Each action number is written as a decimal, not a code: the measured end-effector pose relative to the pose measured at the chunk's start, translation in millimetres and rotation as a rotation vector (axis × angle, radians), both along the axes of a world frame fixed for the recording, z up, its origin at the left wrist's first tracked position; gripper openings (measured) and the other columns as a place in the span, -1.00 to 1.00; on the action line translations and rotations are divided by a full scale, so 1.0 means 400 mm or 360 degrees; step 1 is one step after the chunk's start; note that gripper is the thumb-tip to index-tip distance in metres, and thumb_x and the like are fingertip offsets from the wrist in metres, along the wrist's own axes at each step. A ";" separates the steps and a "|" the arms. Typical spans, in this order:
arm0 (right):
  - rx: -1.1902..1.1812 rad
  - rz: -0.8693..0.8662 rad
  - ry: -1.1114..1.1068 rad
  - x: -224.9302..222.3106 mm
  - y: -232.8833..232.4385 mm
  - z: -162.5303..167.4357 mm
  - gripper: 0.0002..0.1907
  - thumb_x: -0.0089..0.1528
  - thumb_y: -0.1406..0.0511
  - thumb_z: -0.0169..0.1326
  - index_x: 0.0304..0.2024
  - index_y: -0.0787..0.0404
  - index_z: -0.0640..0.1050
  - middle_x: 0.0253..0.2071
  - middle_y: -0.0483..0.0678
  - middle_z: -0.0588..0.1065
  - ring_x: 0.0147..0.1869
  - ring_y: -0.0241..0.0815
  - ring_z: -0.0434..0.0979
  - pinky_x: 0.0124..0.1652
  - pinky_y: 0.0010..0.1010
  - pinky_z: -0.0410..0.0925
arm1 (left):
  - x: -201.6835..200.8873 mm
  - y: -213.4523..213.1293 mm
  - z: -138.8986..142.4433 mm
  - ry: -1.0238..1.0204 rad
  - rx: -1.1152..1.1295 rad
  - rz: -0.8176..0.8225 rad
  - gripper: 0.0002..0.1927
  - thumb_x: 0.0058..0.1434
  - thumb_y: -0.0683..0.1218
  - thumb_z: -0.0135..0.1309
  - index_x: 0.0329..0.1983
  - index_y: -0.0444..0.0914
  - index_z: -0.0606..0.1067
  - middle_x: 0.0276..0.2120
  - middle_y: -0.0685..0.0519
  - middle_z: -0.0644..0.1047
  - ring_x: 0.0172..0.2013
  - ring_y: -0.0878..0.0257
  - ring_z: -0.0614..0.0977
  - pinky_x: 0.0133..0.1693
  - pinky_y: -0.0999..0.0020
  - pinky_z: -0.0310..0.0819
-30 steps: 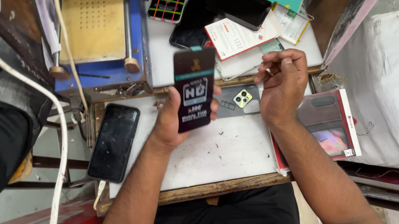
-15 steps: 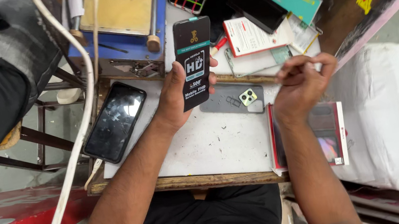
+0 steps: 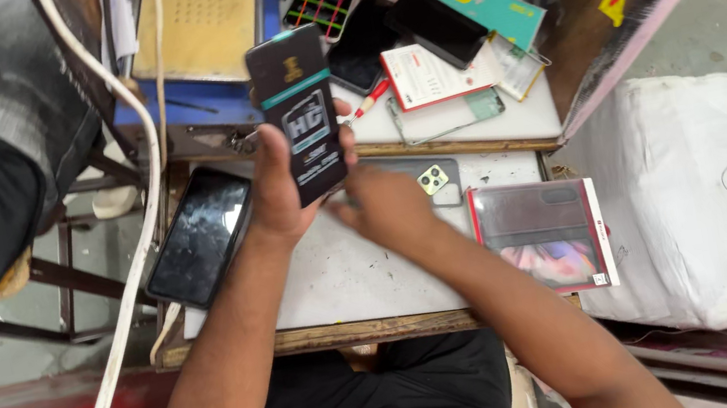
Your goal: The person handles a disassembled smartphone, removes a battery from its packaging, and places it into the phone chassis. They then pick up a screen protector package, wipe the screen with a cloth, and inspect the screen protector before setting it down.
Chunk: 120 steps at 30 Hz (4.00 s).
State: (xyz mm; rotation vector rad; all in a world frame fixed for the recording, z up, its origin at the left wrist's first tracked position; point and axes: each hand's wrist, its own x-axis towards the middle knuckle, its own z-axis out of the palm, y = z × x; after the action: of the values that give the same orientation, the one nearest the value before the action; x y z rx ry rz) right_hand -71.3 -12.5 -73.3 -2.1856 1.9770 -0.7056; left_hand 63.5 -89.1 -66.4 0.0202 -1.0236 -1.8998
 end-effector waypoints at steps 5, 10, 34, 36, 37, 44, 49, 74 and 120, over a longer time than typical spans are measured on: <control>0.0115 -0.0008 0.0114 0.031 -0.032 -0.014 -0.74 0.24 0.10 0.21 -0.39 0.14 0.64 -0.45 0.04 0.57 -0.40 0.09 0.59 -0.39 -0.06 0.45 | 0.016 0.004 0.029 -0.0009 0.0032 0.0006 -0.14 0.32 0.46 -0.03 0.34 -0.30 0.31 0.09 -0.05 0.49 -0.05 0.20 0.58 -0.05 0.25 0.57; -0.0117 -0.0264 -0.0507 -0.122 -0.016 0.024 -0.78 0.20 0.16 0.13 -0.18 0.06 0.69 -0.36 -0.05 0.65 -0.35 -0.18 0.70 -0.29 -0.32 0.53 | 0.020 -0.002 0.034 0.0029 0.0034 -0.0008 -0.15 0.33 0.46 -0.02 0.33 -0.30 0.33 0.08 -0.06 0.50 -0.04 0.19 0.59 -0.03 0.22 0.58; -0.0530 -0.0880 -0.0875 -0.425 0.016 0.088 -0.85 0.35 0.38 -0.13 -0.24 0.28 0.48 -0.40 -0.04 0.60 -0.51 -0.22 0.49 -0.42 -0.37 0.33 | -0.016 0.009 0.012 -0.0008 0.0150 -0.0240 -0.18 0.38 0.42 -0.05 0.35 -0.33 0.33 0.04 -0.09 0.52 -0.09 0.19 0.61 -0.11 0.25 0.61; -0.0748 -0.0729 -0.0792 -0.415 0.008 0.059 -0.88 0.39 0.44 -0.11 -0.21 0.29 0.47 -0.36 -0.02 0.60 -0.35 -0.29 0.58 -0.32 -0.40 0.39 | -0.024 0.008 0.011 -0.0028 0.0156 -0.0276 -0.18 0.38 0.42 -0.07 0.37 -0.33 0.33 0.04 -0.10 0.52 -0.10 0.20 0.61 -0.12 0.26 0.61; -0.0850 -0.0646 -0.0753 -0.414 0.007 0.046 -0.89 0.40 0.46 -0.10 -0.20 0.29 0.46 -0.34 -0.01 0.60 -0.27 -0.32 0.62 -0.27 -0.42 0.42 | -0.025 0.007 0.009 -0.0040 0.0161 -0.0288 -0.17 0.38 0.42 -0.08 0.38 -0.33 0.33 0.03 -0.10 0.53 -0.10 0.20 0.61 -0.12 0.26 0.61; -0.0792 -0.0800 -0.1239 -0.434 0.002 0.031 -0.79 0.34 0.44 -0.02 0.04 0.25 0.38 -0.15 0.06 0.60 -0.30 -0.36 0.54 -0.36 -0.46 0.40 | -0.035 0.007 -0.011 -0.0140 0.0159 -0.0336 -0.21 0.42 0.41 -0.13 0.36 -0.32 0.33 0.06 -0.10 0.53 -0.06 0.19 0.61 -0.09 0.25 0.62; -0.0848 -0.0917 -0.0452 -0.440 0.003 0.060 -0.59 0.20 0.40 0.17 0.10 0.34 0.48 0.04 0.23 0.56 -0.20 -0.04 0.61 -0.14 -0.26 0.46 | -0.040 0.013 -0.001 -0.0199 0.0263 -0.0367 -0.20 0.35 0.42 -0.11 0.34 -0.29 0.34 0.05 -0.08 0.54 -0.08 0.19 0.62 -0.09 0.24 0.63; -0.0801 -0.1041 -0.1038 -0.430 0.018 0.089 -0.83 0.41 0.30 0.13 -0.10 0.32 0.58 -0.32 -0.16 0.50 -0.34 -0.43 0.37 -0.33 -0.51 0.29 | -0.055 0.030 0.014 -0.0207 0.0134 -0.0312 -0.18 0.35 0.42 -0.06 0.37 -0.30 0.31 0.01 -0.11 0.53 -0.09 0.18 0.62 -0.12 0.24 0.64; -0.0958 -0.1161 -0.0580 -0.455 0.018 0.027 -0.81 0.33 0.36 0.22 -0.06 0.33 0.55 -0.25 0.04 0.61 -0.20 -0.16 0.64 -0.18 -0.31 0.46 | -0.043 0.026 -0.006 -0.0211 0.0088 -0.0299 -0.21 0.39 0.41 -0.11 0.39 -0.27 0.30 0.04 -0.10 0.53 -0.06 0.20 0.61 -0.09 0.28 0.63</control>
State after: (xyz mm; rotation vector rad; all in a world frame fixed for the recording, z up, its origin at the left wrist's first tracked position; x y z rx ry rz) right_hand -253.3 -5.2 -62.5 -1.2923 2.5476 -1.8351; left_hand 46.5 -78.7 -69.0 0.0857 -1.0934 -2.1207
